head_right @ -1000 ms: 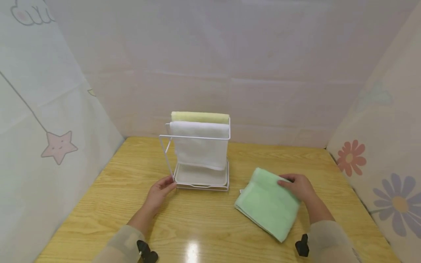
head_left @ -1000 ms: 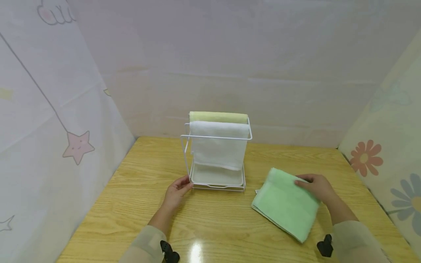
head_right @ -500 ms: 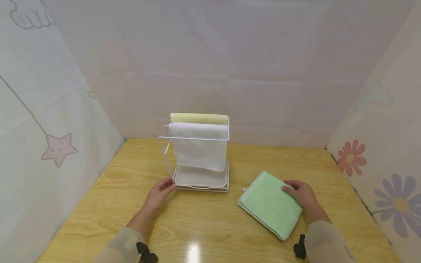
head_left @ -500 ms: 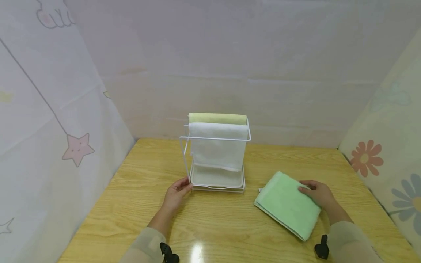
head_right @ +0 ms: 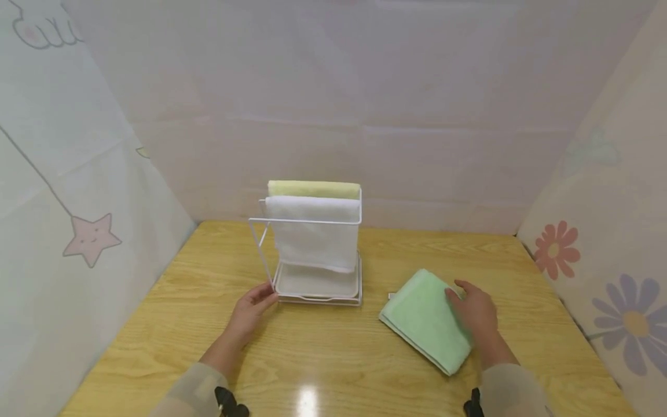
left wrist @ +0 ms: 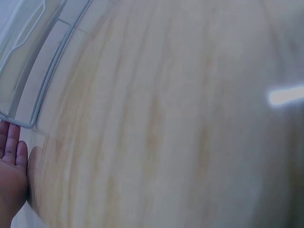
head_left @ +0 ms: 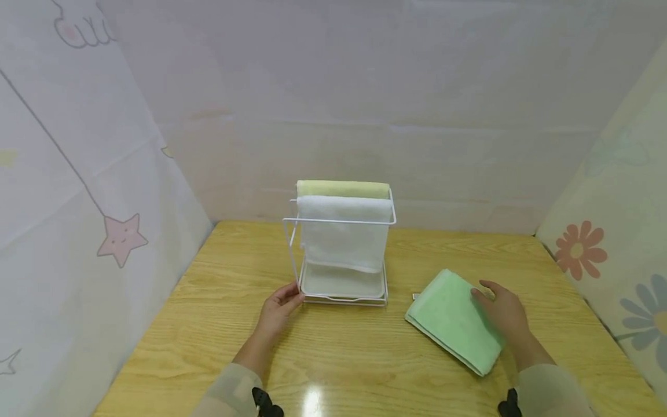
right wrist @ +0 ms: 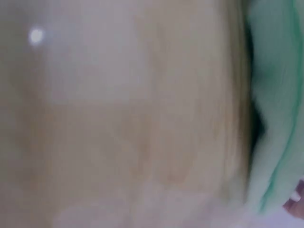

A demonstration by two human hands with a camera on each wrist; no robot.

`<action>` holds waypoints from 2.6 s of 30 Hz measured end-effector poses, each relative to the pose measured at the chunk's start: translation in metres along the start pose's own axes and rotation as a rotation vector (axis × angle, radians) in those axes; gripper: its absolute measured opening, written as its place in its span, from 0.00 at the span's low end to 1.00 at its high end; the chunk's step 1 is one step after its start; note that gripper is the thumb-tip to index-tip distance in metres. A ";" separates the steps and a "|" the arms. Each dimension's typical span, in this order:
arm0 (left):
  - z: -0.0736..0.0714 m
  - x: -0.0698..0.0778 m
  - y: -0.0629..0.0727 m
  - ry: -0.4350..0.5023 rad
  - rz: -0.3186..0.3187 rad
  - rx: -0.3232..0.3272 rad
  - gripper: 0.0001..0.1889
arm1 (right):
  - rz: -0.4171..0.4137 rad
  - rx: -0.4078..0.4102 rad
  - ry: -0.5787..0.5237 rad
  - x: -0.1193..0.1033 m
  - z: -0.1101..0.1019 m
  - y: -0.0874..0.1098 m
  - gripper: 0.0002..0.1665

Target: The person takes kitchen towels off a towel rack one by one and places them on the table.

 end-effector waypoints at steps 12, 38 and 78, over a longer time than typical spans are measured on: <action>0.000 0.002 0.001 0.001 -0.009 0.008 0.23 | 0.035 -0.154 0.172 -0.068 0.051 0.056 0.55; 0.002 0.006 0.005 0.012 0.002 -0.003 0.23 | -0.224 -0.175 0.261 0.003 0.033 0.012 0.46; 0.001 0.001 0.002 -0.003 -0.001 0.012 0.23 | 0.171 -0.253 0.126 -0.023 0.047 0.010 0.53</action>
Point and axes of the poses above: each hand's wrist, its own y-axis away from the middle knuckle, its own z-axis out of the palm, x = y × z, the point moved 6 cm from there along -y, towards the middle knuckle, and after that the axes turned 2 degrees about x, right-handed, at the moved point
